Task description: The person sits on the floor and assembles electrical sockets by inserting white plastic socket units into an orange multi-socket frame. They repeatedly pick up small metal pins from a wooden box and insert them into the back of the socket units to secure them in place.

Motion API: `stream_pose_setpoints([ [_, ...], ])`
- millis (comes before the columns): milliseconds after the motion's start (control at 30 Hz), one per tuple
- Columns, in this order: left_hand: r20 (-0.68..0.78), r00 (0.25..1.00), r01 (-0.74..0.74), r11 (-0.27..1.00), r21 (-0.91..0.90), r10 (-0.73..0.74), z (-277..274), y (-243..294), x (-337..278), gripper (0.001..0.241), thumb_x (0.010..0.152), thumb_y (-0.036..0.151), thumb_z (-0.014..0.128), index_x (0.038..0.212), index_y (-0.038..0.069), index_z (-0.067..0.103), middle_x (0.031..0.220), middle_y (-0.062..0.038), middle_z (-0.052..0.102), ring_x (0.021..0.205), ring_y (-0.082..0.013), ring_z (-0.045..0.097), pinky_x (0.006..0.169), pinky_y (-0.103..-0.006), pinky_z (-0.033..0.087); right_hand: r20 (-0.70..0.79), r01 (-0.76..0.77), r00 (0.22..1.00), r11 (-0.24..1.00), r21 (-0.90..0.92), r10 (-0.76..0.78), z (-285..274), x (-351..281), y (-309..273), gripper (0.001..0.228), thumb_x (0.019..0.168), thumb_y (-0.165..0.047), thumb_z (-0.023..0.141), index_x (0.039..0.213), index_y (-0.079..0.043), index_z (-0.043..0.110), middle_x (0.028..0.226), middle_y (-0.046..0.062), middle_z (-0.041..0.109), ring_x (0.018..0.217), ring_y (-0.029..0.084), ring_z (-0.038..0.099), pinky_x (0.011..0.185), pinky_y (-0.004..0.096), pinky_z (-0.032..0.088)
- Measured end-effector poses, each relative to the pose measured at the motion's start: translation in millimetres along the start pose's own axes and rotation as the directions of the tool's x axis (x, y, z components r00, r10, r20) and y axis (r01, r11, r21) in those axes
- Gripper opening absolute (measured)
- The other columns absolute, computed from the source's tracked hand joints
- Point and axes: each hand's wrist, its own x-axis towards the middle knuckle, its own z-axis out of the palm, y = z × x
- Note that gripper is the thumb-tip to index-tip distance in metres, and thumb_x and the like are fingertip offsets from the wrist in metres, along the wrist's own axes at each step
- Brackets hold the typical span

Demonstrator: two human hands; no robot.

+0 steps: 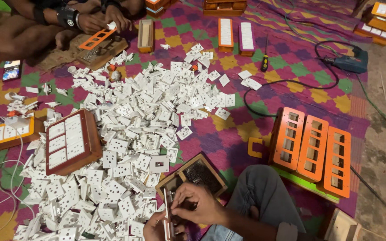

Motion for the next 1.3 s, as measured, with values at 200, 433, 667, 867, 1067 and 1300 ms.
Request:
stream_pose_setpoints([
  [200, -0.181, 0.977, -0.099, 0.99, 0.1, 0.116, 9, -2, -3, 0.049, 0.084, 0.04, 0.053, 0.106, -0.001, 0.069, 0.094, -0.02, 0.072, 0.061, -0.0335, 0.062, 0.05, -0.0477, 0.05, -0.099, 0.033, 0.993, 0.966, -0.255, -0.06, 12, -3, -8, 0.02, 0.086, -0.006, 0.08, 0.101, -0.001, 0.068, 0.098, 0.008, 0.074, 0.089, 0.014, 0.075, 0.074, 0.027, 0.061],
  [433, -0.234, 0.962, -0.103, 0.981, 0.162, 0.14, 17, -4, -10, 0.048, 0.083, 0.042, 0.052, 0.104, 0.002, 0.069, 0.09, -0.016, 0.072, 0.063, -0.0319, 0.063, 0.052, -0.0439, 0.048, -0.103, 0.055, 0.992, 0.98, -0.193, -0.076, 12, -3, -3, 0.02, 0.088, -0.007, 0.08, 0.102, 0.001, 0.068, 0.101, 0.009, 0.074, 0.093, 0.013, 0.074, 0.077, 0.027, 0.062],
  [667, -0.179, 0.975, -0.106, 0.985, 0.139, 0.13, 29, -1, -16, 0.044, 0.081, 0.04, 0.052, 0.102, 0.005, 0.069, 0.08, -0.012, 0.066, 0.06, -0.0274, 0.061, 0.051, -0.0385, 0.045, -0.08, -0.048, 0.996, 0.99, -0.135, 0.037, 5, 1, -1, 0.018, 0.089, -0.011, 0.082, 0.1, -0.001, 0.074, 0.094, 0.006, 0.075, 0.085, 0.01, 0.071, 0.071, 0.024, 0.056],
  [867, -0.201, 0.972, -0.088, 0.978, 0.188, 0.126, 34, 2, -21, 0.044, 0.081, 0.038, 0.052, 0.103, 0.003, 0.068, 0.081, -0.016, 0.066, 0.062, -0.0288, 0.061, 0.054, -0.0399, 0.049, -0.058, 0.108, 0.989, 0.931, -0.348, -0.136, 0, 4, -6, 0.015, 0.088, -0.015, 0.083, 0.095, -0.002, 0.08, 0.085, 0.008, 0.074, 0.074, 0.015, 0.069, 0.063, 0.027, 0.052],
  [1067, -0.134, 0.988, -0.062, 0.989, 0.133, 0.08, 37, -1, -26, 0.042, 0.08, 0.042, 0.055, 0.105, 0.01, 0.067, 0.078, -0.013, 0.065, 0.059, -0.0248, 0.057, 0.047, -0.0367, 0.041, -0.118, 0.103, 0.979, 0.907, -0.407, -0.164, 2, 1, -8, 0.013, 0.09, -0.013, 0.082, 0.09, -0.001, 0.08, 0.079, 0.008, 0.07, 0.062, 0.015, 0.063, 0.05, 0.032, 0.045],
  [1300, -0.09, 0.983, -0.165, 0.984, -0.069, 0.159, 54, 5, -45, 0.04, 0.08, 0.033, 0.054, 0.104, 0.005, 0.069, 0.074, -0.01, 0.064, 0.053, -0.0259, 0.06, 0.043, -0.036, 0.047, -0.049, 0.284, 0.909, 0.704, -0.651, -0.413, 0, 3, 12, 0.01, 0.082, -0.01, 0.08, 0.091, -0.008, 0.083, 0.076, 0.008, 0.067, 0.062, 0.019, 0.064, 0.053, 0.032, 0.051],
])
